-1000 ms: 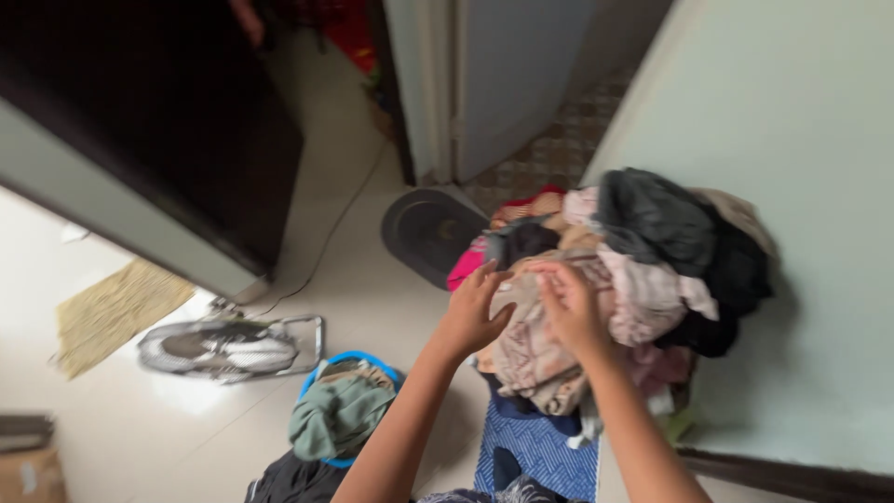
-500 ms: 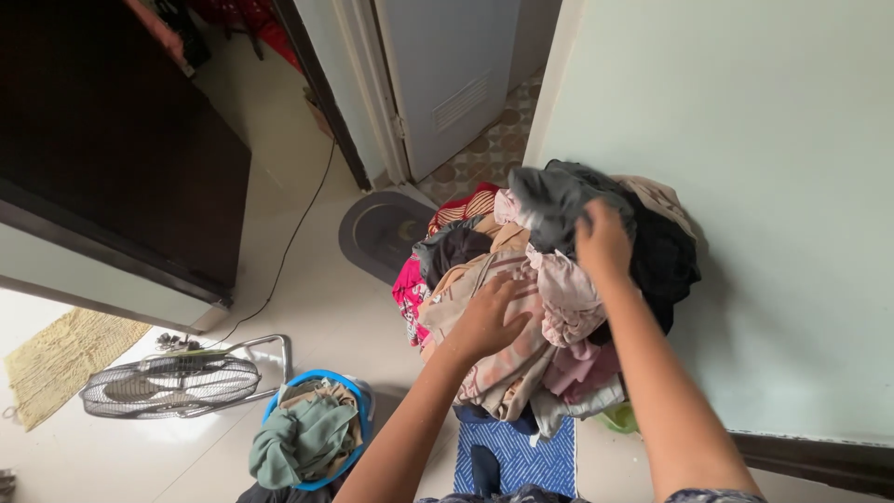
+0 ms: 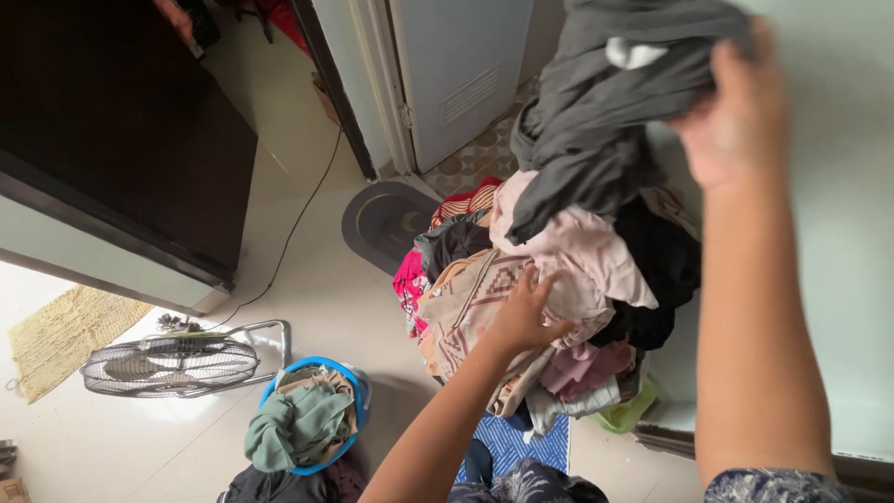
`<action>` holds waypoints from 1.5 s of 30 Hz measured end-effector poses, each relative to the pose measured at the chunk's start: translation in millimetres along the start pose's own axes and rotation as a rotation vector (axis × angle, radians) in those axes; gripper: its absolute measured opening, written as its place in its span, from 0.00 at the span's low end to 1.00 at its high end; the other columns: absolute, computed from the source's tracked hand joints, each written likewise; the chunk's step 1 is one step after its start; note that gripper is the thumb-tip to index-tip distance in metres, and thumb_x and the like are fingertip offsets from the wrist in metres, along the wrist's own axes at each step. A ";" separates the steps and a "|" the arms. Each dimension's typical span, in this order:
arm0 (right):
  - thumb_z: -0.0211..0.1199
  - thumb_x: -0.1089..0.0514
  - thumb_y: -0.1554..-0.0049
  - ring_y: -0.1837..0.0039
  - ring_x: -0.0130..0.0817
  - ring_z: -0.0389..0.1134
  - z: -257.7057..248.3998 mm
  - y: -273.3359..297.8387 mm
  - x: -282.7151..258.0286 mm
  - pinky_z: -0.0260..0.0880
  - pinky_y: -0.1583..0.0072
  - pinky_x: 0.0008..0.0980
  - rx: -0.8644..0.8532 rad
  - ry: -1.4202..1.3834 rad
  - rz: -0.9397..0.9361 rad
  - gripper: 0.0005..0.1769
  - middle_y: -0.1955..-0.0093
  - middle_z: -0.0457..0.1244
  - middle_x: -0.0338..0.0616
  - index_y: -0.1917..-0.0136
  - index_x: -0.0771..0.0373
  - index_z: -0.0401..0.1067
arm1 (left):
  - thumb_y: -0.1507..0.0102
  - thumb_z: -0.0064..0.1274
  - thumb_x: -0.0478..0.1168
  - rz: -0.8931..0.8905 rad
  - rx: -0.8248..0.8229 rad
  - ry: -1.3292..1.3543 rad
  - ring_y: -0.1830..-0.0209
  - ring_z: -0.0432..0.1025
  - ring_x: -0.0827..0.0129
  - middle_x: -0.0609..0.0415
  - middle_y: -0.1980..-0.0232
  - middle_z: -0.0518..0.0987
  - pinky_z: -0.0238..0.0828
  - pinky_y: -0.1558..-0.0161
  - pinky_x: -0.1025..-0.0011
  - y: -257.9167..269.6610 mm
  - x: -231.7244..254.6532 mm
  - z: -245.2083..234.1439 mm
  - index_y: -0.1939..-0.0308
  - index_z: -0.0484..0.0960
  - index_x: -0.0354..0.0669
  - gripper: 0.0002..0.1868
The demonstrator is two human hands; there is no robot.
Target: The recorder is sorting through a large pile of clothes on the floor and placing specific items into a blue laundry basket.
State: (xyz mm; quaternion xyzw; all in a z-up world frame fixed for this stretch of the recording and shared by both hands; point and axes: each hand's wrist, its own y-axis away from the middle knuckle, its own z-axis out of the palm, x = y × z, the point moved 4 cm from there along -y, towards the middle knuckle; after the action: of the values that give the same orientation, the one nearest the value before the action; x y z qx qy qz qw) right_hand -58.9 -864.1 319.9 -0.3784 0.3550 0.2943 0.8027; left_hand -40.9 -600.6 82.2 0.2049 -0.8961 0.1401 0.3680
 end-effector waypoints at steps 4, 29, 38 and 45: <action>0.50 0.60 0.24 0.25 0.42 0.62 16.4 19.1 -55.6 0.64 0.23 0.54 -0.087 0.017 -0.079 0.18 0.28 0.60 0.42 0.23 0.55 0.57 | 0.40 0.59 0.72 -0.020 0.077 0.028 0.25 0.59 0.35 0.23 0.25 0.60 0.61 0.29 0.49 -0.4 -9.8 -12.2 0.26 0.59 0.30 0.57; 0.49 0.49 0.24 0.36 0.27 0.66 145.6 -33.5 36.0 0.66 0.32 0.30 -0.108 0.547 -0.253 0.22 0.36 0.66 0.38 0.29 0.67 0.69 | 0.29 0.47 0.40 -0.159 0.901 0.303 0.59 0.69 0.72 0.56 0.60 0.78 0.68 0.52 0.74 219.1 -33.7 -371.1 0.48 0.80 0.31 0.15; 0.55 0.54 0.28 0.37 0.26 0.68 264.1 -8.5 147.6 0.67 0.32 0.28 -0.308 0.393 -0.077 0.15 0.40 0.68 0.37 0.35 0.65 0.72 | 0.28 0.48 0.48 -0.375 0.995 0.315 0.68 0.61 0.84 0.69 0.71 0.70 0.61 0.66 0.77 353.6 -113.9 -386.2 0.60 0.79 0.33 0.18; 0.52 0.56 0.27 0.39 0.28 0.68 309.9 21.7 235.5 0.69 0.34 0.29 -0.393 0.360 0.137 0.15 0.39 0.68 0.38 0.33 0.64 0.74 | 0.26 0.47 0.52 -0.675 1.113 0.023 0.73 0.60 0.63 0.46 0.74 0.67 0.60 0.67 0.64 442.3 -180.3 -365.4 0.68 0.69 0.32 0.26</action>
State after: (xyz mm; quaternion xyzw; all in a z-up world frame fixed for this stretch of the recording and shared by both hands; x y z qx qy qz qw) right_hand 168.0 -551.4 267.7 -0.5482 0.4526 0.3391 0.6162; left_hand 87.3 -18.3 160.6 0.6336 -0.5719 0.4624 0.2403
